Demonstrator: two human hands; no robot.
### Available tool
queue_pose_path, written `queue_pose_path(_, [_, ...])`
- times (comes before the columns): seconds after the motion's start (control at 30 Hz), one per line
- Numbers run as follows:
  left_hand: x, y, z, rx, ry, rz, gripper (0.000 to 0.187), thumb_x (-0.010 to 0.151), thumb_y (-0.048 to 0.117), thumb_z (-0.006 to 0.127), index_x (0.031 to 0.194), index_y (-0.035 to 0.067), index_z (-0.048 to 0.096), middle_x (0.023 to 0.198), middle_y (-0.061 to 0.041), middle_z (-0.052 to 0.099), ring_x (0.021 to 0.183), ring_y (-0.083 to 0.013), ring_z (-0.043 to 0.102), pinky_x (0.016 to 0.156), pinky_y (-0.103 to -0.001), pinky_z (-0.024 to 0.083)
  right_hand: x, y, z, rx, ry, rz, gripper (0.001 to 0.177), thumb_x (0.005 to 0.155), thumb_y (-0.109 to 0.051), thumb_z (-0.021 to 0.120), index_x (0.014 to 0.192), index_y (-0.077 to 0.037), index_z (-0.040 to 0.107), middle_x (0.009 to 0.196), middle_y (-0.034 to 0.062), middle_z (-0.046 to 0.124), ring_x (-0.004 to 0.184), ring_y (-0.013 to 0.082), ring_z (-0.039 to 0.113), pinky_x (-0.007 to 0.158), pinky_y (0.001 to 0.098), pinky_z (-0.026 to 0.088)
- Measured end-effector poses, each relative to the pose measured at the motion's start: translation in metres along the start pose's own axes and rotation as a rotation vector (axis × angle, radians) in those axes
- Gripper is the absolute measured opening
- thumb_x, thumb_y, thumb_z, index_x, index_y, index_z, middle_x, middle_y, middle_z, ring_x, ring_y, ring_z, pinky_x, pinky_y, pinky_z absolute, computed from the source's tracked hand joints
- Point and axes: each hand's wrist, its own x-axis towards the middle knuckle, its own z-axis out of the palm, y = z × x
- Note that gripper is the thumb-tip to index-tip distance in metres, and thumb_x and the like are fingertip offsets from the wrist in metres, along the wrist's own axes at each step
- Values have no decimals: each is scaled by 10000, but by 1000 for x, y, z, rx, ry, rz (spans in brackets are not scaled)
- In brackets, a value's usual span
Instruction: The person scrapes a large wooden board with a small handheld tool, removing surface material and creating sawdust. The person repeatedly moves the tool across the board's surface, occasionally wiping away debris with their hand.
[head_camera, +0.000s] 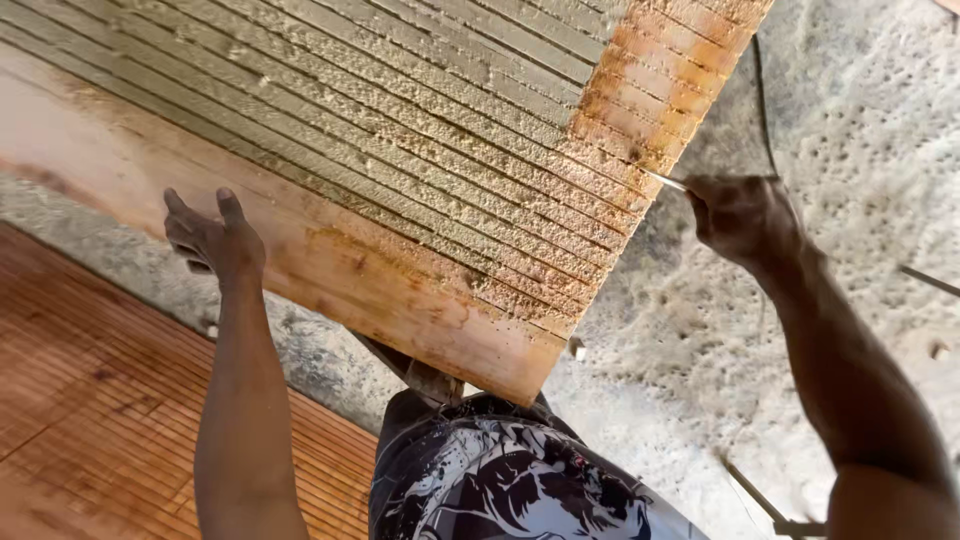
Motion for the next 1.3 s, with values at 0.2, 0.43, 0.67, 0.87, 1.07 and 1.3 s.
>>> queue_pose_path(0.2, [-8, 44, 36, 111, -10, -93, 1047, 941, 842, 226, 1726, 165, 74, 1736, -281, -100, 1614, -445, -142, 1220, -738, -122, 37, 1, -9, -13, -23, -99, 80, 1029, -109, 657, 1083, -104, 715, 647, 85, 623, 484, 231, 561, 438, 397, 455])
queue_pose_path(0.43, [-10, 32, 29, -4, 99, 211, 1002, 1005, 812, 193, 1699, 89, 185, 1737, -294, 62, 1604, -472, -38, 1229, -717, -73, -3, 18, 23, -97, 99, -129, 416, 977, -53, 651, 1379, -150, 696, 678, 50, 618, 422, 170, 412, 398, 361, 327])
queue_pose_path(0.67, [-8, 38, 26, 139, 224, 291, 736, 1099, 657, 320, 1629, 148, 353, 1649, -285, 256, 1524, -523, 198, 1206, -730, 121, 168, -76, 55, -2, -327, 63, 448, 1009, -71, 584, 1450, -9, 532, 493, 9, 486, 340, 136, 406, 266, 279, 342])
queue_pose_path(0.87, [-9, 44, 15, 115, 187, 281, 707, 1104, 611, 412, 1611, 120, 385, 1629, -295, 258, 1496, -558, 178, 1131, -777, 138, 266, -106, 96, 10, 168, -391, 325, 1067, 75, 467, 1243, -41, 715, 574, -4, 460, 380, 90, 358, 331, 235, 285])
queue_pose_path(1.07, [-7, 48, 14, 122, 157, 256, 716, 1096, 584, 419, 1645, 131, 333, 1639, -316, 216, 1518, -579, 90, 1134, -810, 57, 228, -160, 14, 63, 56, -229, 239, 1050, 82, 474, 1057, -29, 686, 488, 11, 450, 344, 107, 360, 277, 317, 260])
queue_pose_path(1.3, [-2, 49, 8, 148, 93, 233, 714, 1068, 586, 434, 1627, 171, 276, 1607, -302, 225, 1513, -557, 102, 1143, -801, 69, 395, -211, 116, 159, 176, -254, 264, 1080, 11, 441, 1126, 25, 701, 606, 62, 611, 375, 89, 483, 286, 262, 336])
